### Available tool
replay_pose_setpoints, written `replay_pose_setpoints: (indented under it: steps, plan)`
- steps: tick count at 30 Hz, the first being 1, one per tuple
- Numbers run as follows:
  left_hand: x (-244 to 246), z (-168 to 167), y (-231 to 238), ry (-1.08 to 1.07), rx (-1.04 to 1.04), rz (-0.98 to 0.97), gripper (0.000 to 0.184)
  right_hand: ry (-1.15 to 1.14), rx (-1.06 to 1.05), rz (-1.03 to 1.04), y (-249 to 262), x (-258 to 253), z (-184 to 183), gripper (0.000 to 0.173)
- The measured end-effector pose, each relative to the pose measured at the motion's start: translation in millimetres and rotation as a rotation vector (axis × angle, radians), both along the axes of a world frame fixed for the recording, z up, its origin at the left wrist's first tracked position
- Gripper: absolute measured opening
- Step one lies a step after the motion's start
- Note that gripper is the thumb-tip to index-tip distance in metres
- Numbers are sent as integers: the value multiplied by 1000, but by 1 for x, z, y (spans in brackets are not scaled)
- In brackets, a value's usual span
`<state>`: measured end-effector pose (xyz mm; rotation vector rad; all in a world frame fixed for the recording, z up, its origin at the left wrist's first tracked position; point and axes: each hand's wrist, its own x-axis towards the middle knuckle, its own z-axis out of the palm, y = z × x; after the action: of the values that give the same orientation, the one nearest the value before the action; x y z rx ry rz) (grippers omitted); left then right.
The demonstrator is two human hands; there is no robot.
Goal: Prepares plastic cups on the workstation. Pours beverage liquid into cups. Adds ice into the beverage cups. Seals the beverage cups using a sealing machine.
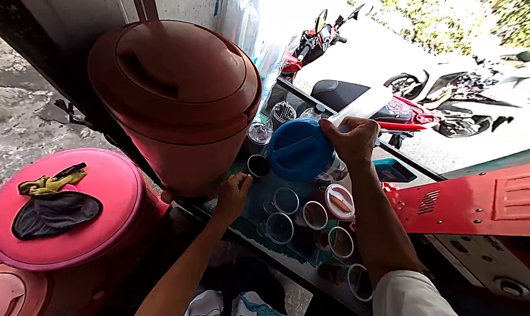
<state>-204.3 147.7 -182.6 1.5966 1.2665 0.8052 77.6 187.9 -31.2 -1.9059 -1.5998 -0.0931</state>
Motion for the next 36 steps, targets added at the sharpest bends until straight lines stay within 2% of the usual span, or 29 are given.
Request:
replay_pose_setpoints:
  steps: [7,15,21,36]
  plan:
    - [0,2,-5,-28,3,-16,34,-224,32,117,-9,-12,30,67]
    - [1,1,-10,-76,46,-33,32,-331,15,196,-16,-17,54,68]
    - [3,3,-12,-102,41,-33,30,-397,12,198,-16,-18,59,70]
    - [8,6,-19,-116,-9,-21,28,-401,-29,230,-16,-19,55,68]
